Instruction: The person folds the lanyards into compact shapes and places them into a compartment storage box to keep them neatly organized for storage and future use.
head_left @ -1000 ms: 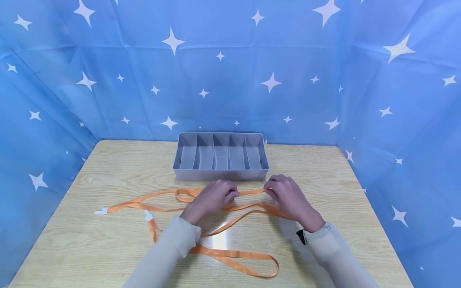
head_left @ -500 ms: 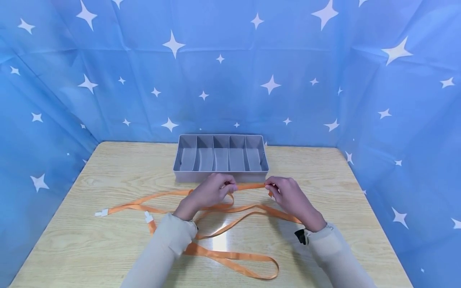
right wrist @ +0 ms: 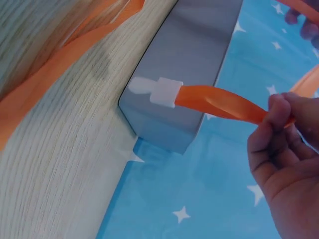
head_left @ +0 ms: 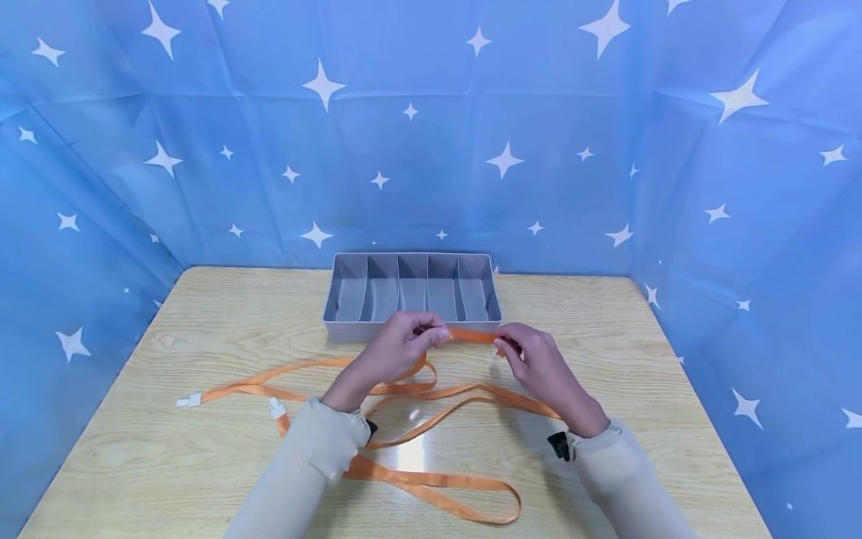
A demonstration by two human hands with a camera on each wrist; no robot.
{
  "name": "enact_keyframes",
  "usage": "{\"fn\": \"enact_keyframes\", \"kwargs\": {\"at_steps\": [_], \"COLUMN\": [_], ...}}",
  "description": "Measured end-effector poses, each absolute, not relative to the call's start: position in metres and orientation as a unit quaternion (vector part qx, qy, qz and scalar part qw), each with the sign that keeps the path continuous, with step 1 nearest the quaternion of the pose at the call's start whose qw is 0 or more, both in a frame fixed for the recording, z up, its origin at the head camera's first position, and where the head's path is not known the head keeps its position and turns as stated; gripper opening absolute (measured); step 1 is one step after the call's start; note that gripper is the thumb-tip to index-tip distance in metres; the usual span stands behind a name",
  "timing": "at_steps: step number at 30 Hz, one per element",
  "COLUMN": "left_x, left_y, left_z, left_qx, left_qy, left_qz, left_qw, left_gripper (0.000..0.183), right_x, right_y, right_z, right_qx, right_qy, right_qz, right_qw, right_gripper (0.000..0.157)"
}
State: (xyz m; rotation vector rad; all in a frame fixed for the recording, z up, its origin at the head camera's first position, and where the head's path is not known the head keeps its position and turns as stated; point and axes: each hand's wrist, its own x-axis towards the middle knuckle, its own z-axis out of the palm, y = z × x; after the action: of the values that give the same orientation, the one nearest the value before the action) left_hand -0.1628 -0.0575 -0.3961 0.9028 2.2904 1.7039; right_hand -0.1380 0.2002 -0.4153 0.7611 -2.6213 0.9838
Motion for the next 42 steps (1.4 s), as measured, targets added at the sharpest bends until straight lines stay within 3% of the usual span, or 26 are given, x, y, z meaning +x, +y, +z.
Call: {"fn": "enact_keyframes", "kwargs": {"at_steps": [16, 29, 42], "left_x": [-0.157, -0.153, -0.144], "left_y": [-0.056, -0.058, -0.054], "left_z": [-0.373, -0.366, -0.354], "left_qx": [0.306, 0.331, 0.32], "left_qy": [0.726, 0.708, 0.694], "left_qz": [0.607, 0.605, 0.635], "left_qw": [0.103, 0.153, 0.111], "left_gripper": [0.023, 0.019, 0.014], "right_x": [-0.137, -0.138, -0.135], "right_y": [0.197, 0.2, 0.195], "right_z": [-0.415, -0.413, -0.412], "right_qx": [0.313, 0.28, 0.244], "right_qy": [-0.867, -0.875, -0.878], "right_qz": [0.329, 0.31, 0.323], "right_qw": [0.206, 0.243, 0.253], "right_gripper": [0.019, 0.022, 0.017]}}
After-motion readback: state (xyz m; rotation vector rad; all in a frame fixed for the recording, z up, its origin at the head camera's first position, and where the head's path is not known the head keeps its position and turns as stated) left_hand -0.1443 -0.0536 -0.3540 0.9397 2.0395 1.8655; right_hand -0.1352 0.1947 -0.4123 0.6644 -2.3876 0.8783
